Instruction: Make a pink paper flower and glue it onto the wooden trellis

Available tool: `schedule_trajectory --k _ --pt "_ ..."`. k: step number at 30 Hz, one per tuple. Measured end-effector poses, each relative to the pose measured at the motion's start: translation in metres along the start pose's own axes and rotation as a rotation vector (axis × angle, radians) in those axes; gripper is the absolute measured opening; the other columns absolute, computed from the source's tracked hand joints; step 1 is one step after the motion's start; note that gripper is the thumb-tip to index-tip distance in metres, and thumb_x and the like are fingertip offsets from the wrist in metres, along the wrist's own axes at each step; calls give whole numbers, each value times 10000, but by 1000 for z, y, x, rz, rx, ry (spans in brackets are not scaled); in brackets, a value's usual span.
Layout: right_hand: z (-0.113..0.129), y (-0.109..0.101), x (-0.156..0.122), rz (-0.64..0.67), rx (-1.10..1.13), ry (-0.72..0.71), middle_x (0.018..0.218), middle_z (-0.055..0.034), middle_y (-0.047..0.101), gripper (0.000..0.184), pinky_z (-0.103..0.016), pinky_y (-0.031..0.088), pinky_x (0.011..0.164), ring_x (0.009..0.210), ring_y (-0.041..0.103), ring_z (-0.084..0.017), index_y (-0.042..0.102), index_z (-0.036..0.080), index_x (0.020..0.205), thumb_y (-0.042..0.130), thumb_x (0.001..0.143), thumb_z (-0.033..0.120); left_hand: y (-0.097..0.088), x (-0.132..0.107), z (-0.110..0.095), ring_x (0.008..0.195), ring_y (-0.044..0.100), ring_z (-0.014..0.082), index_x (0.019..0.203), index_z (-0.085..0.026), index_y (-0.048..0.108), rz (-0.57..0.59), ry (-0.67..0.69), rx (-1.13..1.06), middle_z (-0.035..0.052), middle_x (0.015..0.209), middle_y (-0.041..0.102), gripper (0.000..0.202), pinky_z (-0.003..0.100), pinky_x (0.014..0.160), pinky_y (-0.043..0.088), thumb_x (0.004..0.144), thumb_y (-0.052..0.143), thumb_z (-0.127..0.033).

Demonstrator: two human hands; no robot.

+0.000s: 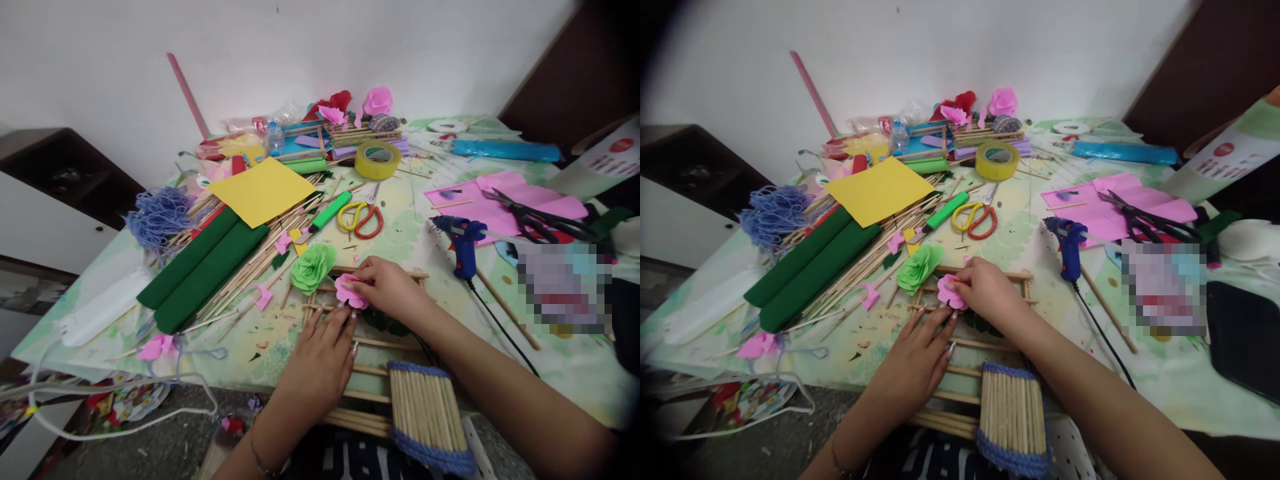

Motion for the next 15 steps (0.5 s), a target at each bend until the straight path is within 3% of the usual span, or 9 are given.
schedule_trajectory --k 10,15 --pt "-4 2 4 40 -66 23 730 -75 704 321 -265 345 600 684 598 -176 704 171 628 561 862 338 -6 -2 0 1296 465 320 1284 -103 538 -73 -36 -29 211 1378 498 384 512 1029 438 927 431 -196" --pt "-9 3 2 57 -26 48 644 -43 678 355 -254 331 548 610 565 -157 703 174 654 538 864 407 -9 -3 -1 1356 387 298 1291 -120 530 -129 -23 10 164 1446 456 382 491 1068 399 937 415 -202"
Point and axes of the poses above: each hand's wrist, its own x-axis towards the middle knuckle, its own y-axis out of the palm, z = x × y, the point moved 7 cm from there along x, towards the middle knuckle
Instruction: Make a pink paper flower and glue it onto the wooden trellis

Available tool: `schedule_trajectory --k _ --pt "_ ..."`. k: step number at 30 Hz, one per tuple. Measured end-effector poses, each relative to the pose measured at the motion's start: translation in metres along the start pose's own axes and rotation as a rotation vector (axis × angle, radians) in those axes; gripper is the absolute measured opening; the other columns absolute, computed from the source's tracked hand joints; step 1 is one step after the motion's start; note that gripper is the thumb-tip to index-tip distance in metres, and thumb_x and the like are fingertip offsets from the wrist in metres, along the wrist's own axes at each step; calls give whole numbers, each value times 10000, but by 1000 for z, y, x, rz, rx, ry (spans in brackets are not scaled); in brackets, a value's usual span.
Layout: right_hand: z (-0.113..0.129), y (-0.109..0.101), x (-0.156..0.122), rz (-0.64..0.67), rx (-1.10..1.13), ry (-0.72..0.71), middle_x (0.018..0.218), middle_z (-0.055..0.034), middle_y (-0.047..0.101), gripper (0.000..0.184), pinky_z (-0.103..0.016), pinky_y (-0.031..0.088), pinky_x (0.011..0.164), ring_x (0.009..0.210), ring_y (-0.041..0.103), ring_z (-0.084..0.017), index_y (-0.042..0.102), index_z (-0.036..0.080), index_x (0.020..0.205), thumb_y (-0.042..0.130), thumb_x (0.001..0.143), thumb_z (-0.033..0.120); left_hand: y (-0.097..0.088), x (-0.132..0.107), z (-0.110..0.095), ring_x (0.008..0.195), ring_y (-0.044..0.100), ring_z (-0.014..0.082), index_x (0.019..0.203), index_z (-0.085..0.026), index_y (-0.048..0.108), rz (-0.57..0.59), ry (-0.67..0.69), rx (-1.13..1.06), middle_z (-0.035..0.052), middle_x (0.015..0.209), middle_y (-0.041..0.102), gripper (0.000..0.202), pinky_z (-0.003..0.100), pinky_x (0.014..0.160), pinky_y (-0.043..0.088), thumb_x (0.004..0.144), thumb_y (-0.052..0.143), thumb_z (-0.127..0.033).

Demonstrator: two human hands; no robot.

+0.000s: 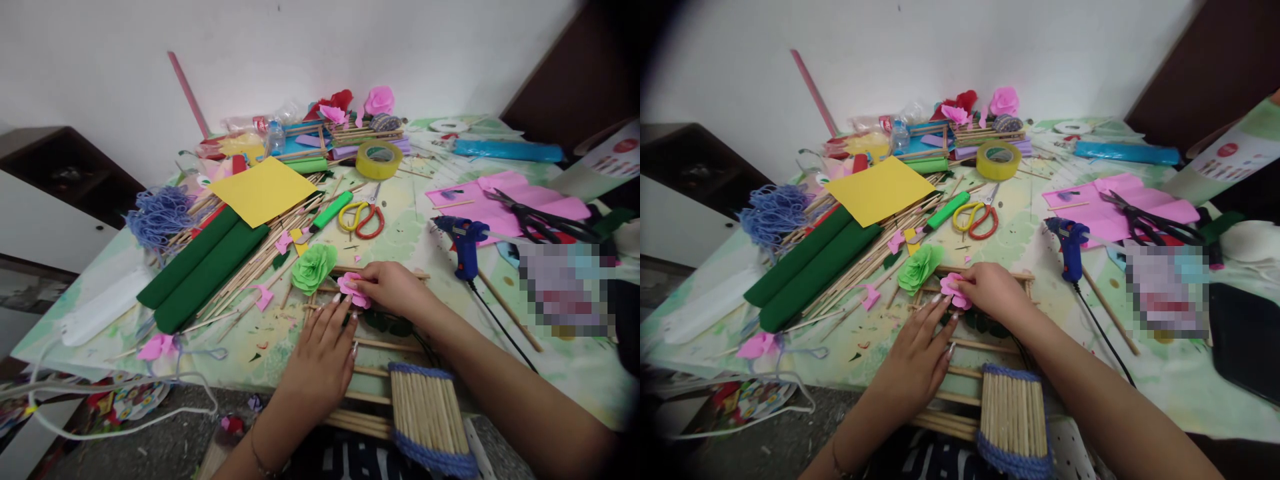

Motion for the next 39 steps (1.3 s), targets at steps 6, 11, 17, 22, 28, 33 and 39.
schedule_trajectory --k 6,11,17,22,28,33,39 --pt "-14 3 -3 116 380 78 620 -5 603 563 -239 339 520 553 471 -123 697 146 747 494 821 666 0 0 0 1313 447 288 1293 -119 539 -5 -8 32 151 1374 535 391 455 1051 419 949 400 -240" --pt "-15 4 -5 166 498 112 640 -8 581 550 -236 343 512 567 450 -118 731 148 837 587 750 671 3 0 0 1275 494 289 1286 -117 550 36 -10 17 153 1339 570 390 456 1034 439 955 391 -249" --pt "-12 8 -7 156 639 130 642 4 580 454 -219 321 472 538 422 -99 733 160 853 674 719 590 8 1 1 1274 512 274 1317 -109 523 94 -2 -1 145 1394 542 411 436 1058 424 968 372 -265" --pt "-16 13 -3 108 590 139 603 25 551 431 -226 295 452 491 402 -92 719 151 846 682 715 560 13 0 2 1310 485 260 1336 -104 502 123 9 -14 145 1435 504 423 418 1085 396 974 365 -273" --pt "-12 -4 -4 -68 497 30 765 -35 659 300 -263 436 542 617 565 -149 727 157 916 656 786 418 16 -1 2 1331 466 252 1361 -108 476 147 2 -16 143 1454 484 435 422 1092 385 980 347 -274" --pt "26 -45 -30 -473 135 -461 980 -96 619 159 -379 493 836 923 596 -216 715 187 913 567 856 190 17 -1 2 1341 455 247 1369 -108 469 158 7 -21 137 1463 475 442 413 1100 379 981 348 -283" --pt "37 -30 -36 -389 -51 -544 934 -99 605 204 -356 507 777 882 585 -210 694 168 879 503 866 98 16 -1 2 1344 453 241 1365 -96 471 158 18 -11 144 1463 471 445 403 1106 375 982 347 -287"
Point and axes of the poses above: each hand's wrist, its own x-axis towards the middle knuckle, its own y-axis out of the palm, z = x × y, the point moved 7 cm from there along x, towards the middle knuckle
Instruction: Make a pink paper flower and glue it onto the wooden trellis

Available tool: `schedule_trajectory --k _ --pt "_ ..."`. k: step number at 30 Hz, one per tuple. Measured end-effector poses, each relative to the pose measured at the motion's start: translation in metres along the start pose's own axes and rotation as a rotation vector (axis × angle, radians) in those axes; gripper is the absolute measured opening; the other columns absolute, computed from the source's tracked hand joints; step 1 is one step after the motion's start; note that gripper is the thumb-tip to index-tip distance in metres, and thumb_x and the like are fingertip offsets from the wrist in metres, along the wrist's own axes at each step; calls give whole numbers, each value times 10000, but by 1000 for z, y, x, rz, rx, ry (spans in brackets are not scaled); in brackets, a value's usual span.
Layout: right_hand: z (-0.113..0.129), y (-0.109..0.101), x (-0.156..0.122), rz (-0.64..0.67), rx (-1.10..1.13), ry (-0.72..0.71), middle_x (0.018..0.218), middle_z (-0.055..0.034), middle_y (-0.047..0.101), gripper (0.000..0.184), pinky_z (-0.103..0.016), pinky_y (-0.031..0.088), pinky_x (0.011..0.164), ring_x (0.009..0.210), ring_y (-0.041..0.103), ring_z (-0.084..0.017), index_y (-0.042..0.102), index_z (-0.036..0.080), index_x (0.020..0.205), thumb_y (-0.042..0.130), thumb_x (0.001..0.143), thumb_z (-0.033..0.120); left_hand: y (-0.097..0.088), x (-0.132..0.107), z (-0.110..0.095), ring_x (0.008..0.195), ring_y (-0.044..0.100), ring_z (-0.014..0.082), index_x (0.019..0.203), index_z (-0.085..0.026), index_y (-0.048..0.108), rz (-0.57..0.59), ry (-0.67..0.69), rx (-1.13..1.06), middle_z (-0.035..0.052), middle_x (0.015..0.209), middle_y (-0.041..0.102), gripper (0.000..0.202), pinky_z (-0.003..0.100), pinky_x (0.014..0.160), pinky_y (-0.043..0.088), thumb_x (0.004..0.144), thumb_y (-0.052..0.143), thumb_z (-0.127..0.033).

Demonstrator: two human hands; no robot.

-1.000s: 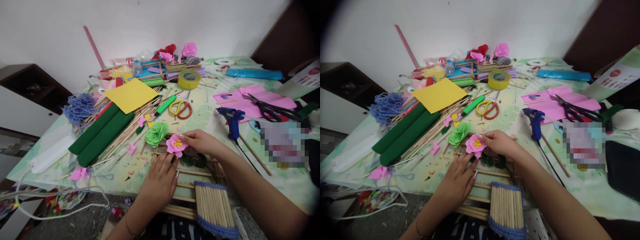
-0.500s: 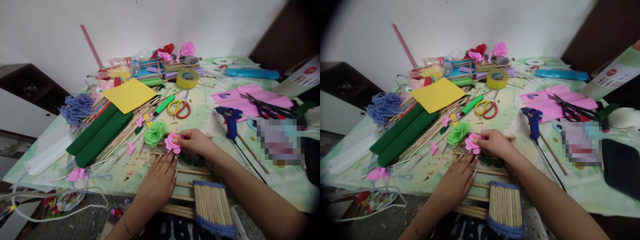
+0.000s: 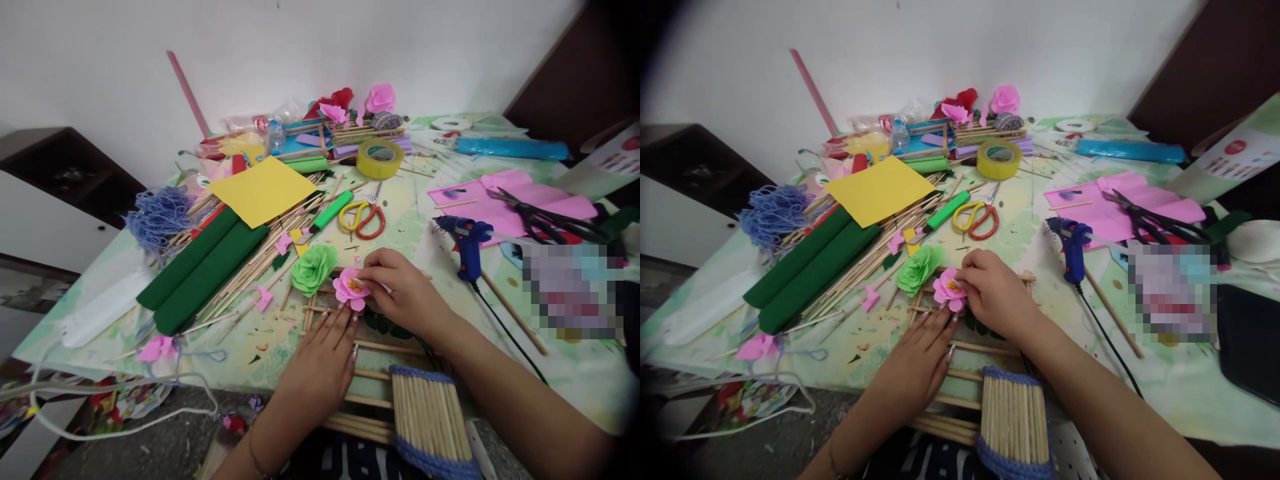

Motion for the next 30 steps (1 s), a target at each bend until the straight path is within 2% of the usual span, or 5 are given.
schedule_trajectory --k 4,9,15,25,30 --pt "-4 3 0 13 -31 46 938 -109 609 200 -353 507 793 889 589 -214 696 152 872 502 873 103 -2 0 -1 1337 463 238 1358 -92 474 -10 10 3 146 1470 463 440 396 1103 378 981 347 -278" --pt "-9 4 1 52 41 71 916 -82 600 197 -334 512 786 863 596 -191 681 169 841 516 835 63 -4 0 -1 1335 465 236 1345 -99 488 -35 11 8 135 1463 475 427 385 1101 380 977 358 -271" --pt "-14 7 -1 97 119 121 991 -73 583 187 -355 509 851 927 600 -196 684 195 926 599 792 98 -4 0 -1 1332 468 236 1338 -100 496 -49 7 13 136 1450 491 424 380 1096 385 979 358 -278" --pt "-9 4 -3 150 173 97 1029 -74 549 244 -349 497 853 936 587 -189 664 201 998 599 796 80 -4 0 -1 1310 493 241 1343 -87 487 -37 16 14 144 1428 514 434 383 1087 394 978 348 -277" --pt "0 -4 -2 113 235 7 946 -56 517 140 -323 493 777 879 561 -177 675 197 903 599 818 114 -4 0 -1 1325 476 236 1353 -91 478 -25 10 8 144 1429 514 439 382 1095 384 984 342 -285"
Point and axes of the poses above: each hand's wrist, its own x-axis towards the middle knuckle, its own y-axis out of the palm, z = x × y, the point moved 7 cm from there along x, towards the middle knuckle
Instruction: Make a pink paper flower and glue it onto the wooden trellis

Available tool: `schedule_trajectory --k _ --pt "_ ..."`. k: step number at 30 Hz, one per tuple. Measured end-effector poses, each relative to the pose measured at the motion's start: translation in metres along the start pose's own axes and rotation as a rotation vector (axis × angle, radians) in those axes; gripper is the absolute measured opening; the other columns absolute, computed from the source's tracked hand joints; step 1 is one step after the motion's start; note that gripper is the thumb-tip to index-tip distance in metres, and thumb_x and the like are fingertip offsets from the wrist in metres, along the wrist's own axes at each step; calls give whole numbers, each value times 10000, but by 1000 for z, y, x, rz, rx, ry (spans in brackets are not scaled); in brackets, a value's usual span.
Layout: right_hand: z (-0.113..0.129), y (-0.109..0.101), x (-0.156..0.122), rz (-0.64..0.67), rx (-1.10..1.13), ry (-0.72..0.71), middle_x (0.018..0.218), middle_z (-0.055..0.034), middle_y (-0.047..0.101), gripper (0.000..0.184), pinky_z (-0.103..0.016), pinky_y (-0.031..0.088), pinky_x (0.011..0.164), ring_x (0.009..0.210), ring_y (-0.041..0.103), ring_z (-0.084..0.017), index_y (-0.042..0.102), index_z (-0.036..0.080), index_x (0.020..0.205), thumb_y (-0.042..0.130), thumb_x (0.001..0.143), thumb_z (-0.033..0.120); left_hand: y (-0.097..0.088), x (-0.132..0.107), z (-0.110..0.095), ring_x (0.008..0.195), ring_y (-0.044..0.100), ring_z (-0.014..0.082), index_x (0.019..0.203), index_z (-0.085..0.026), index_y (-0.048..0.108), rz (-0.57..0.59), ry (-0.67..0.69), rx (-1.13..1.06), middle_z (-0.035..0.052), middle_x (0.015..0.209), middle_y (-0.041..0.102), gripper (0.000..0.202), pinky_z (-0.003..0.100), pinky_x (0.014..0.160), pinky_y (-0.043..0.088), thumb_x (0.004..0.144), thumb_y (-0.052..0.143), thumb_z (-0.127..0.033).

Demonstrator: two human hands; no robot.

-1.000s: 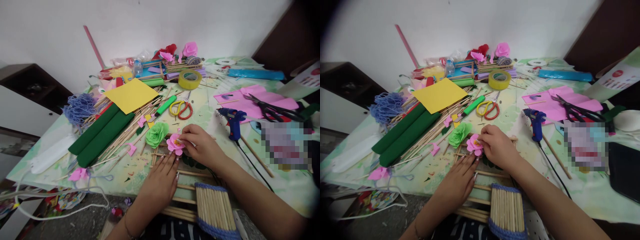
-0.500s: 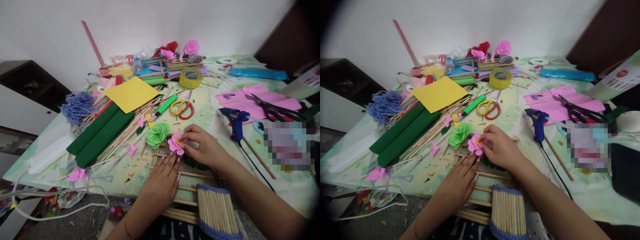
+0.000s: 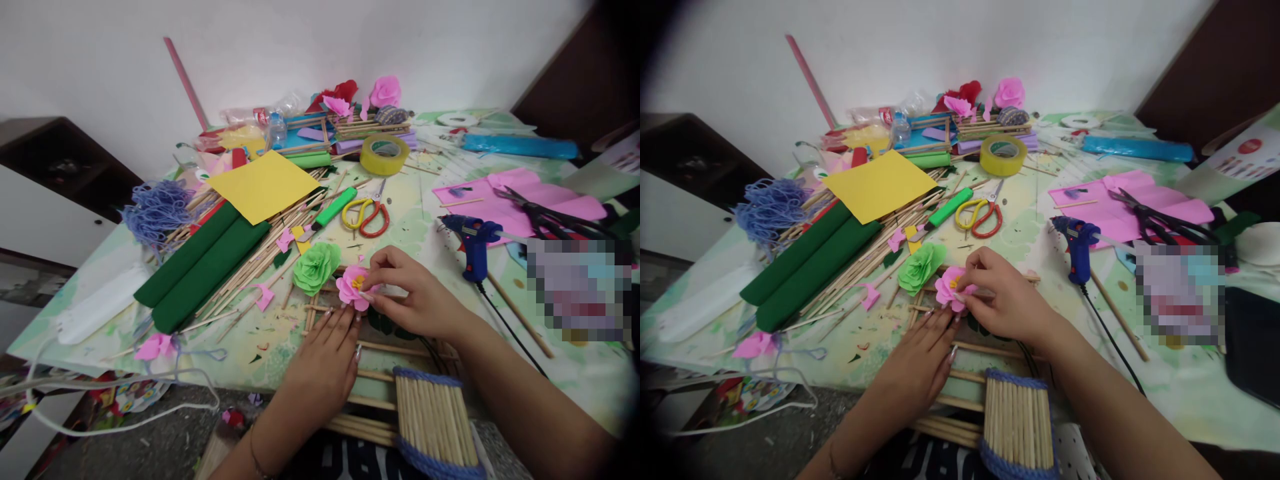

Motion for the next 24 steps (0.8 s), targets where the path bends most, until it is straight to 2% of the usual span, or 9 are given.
schedule_trajectory --k 2,4,7,9,12,14,20,24 --pt "4 -4 1 -40 32 -54 916 -50 523 112 -318 490 754 854 558 -172 666 197 879 583 842 132 -1 0 0 1332 468 234 1354 -85 476 -4 4 -1 149 1437 503 441 377 1099 379 982 347 -282" --pt "3 -9 2 -111 31 -45 897 -47 541 104 -323 491 754 838 567 -169 663 200 870 567 870 161 -1 0 0 1333 468 231 1352 -84 478 -12 5 0 147 1441 499 437 376 1105 373 982 351 -278" --pt "-11 -12 1 -218 6 90 912 -51 558 96 -321 508 737 828 584 -170 671 207 891 576 879 208 -1 0 0 1330 470 236 1347 -87 484 -23 12 4 141 1444 497 433 380 1103 375 982 351 -278" --pt "-25 -8 0 -239 40 205 965 -58 555 120 -308 527 702 829 591 -170 671 215 956 620 852 243 0 -1 0 1328 472 240 1344 -87 485 -27 13 9 142 1445 496 431 384 1099 379 984 346 -278" --pt "-43 5 -1 -220 87 324 1047 -73 549 247 -308 543 692 835 596 -170 657 214 1042 675 802 269 1 -1 0 1334 466 238 1346 -89 481 -25 9 10 146 1449 489 428 386 1102 376 987 343 -277" --pt "-53 13 0 -203 72 360 1034 -73 564 265 -328 537 721 821 596 -171 659 205 1038 686 780 253 1 -1 0 1340 457 237 1349 -93 476 -18 5 5 147 1454 484 427 387 1105 374 986 344 -274" --pt "-63 22 3 -142 -51 348 986 -98 659 189 -413 459 883 977 583 -244 723 170 949 686 778 240 2 -2 1 1343 454 261 1343 -112 484 -12 -24 1 161 1463 466 418 407 1087 398 984 343 -274" --pt "-63 22 3 -105 -174 337 985 -87 699 156 -434 404 926 983 570 -250 745 188 932 673 807 245 3 -1 2 1361 429 280 1354 -119 472 4 -28 -8 173 1485 432 425 427 1085 402 977 358 -281"
Point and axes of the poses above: each hand's wrist, its own x-axis towards the middle knuckle, its own y-axis out of the palm, z = x × y, the point moved 7 cm from there along x, towards the middle knuckle
